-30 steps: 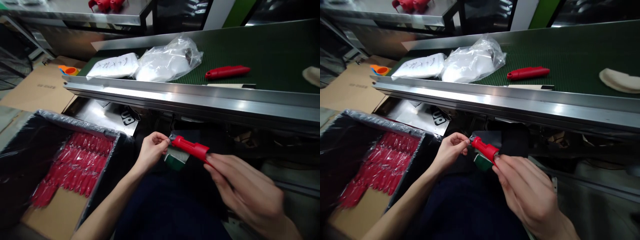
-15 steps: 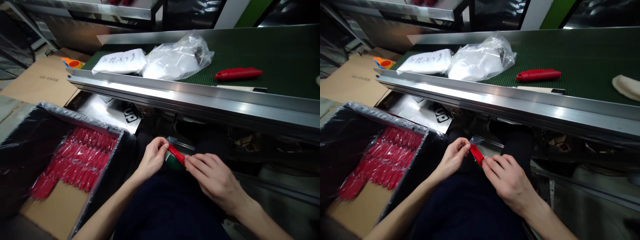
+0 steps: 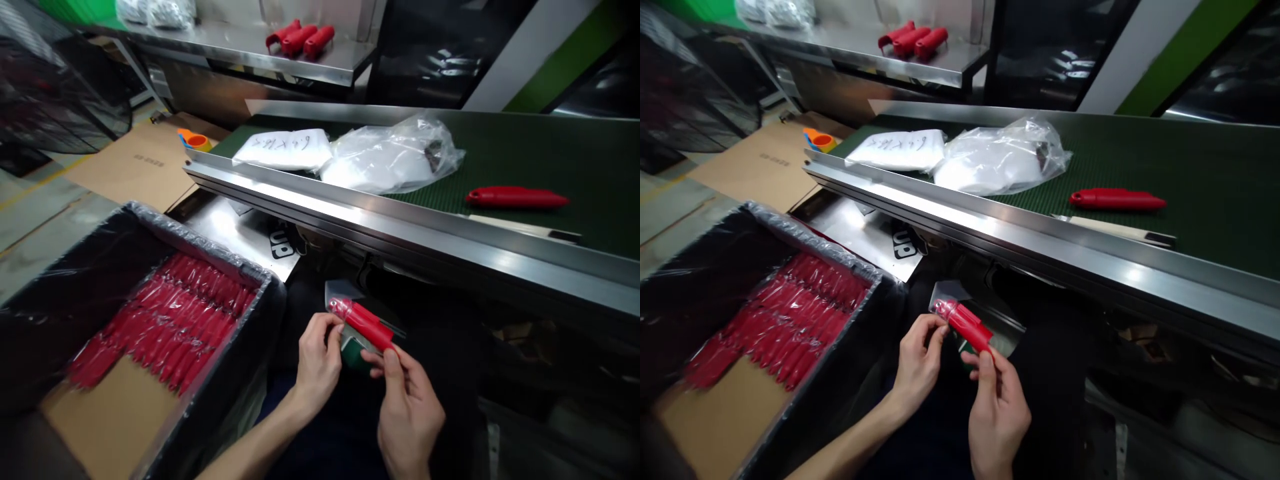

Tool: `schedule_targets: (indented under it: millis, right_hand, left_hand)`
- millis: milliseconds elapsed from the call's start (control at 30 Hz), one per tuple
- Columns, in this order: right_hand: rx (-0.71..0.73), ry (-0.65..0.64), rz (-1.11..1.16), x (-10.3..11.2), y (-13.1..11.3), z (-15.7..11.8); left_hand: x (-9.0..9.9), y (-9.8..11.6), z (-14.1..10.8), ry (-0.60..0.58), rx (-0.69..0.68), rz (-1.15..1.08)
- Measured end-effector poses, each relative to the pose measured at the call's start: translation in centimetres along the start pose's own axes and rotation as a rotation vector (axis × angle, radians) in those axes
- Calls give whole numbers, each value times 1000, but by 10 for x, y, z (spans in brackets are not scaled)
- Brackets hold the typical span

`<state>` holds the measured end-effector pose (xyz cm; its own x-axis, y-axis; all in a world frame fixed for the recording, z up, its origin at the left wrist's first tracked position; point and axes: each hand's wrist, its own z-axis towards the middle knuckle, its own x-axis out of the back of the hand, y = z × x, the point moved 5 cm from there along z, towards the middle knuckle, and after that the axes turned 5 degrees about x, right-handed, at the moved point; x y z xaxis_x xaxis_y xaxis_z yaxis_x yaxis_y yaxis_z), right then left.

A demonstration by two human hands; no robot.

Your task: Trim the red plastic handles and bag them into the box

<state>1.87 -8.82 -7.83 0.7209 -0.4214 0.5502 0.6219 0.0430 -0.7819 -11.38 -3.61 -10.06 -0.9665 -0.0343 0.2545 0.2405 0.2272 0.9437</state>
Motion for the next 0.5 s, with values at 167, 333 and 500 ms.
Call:
schedule_targets:
  millis: [167,333,500]
  right_hand:
    - [241,-126,67,-5,4,4]
    - [566,-434,29,7,7,22]
    - [858,-659,-68,2,2,16]
  left_hand:
    - [3,-3,-5,-19,-56,-24]
    - [17,8,-10,-106,-109,35]
    - [25,20,-29,-306,-253,158]
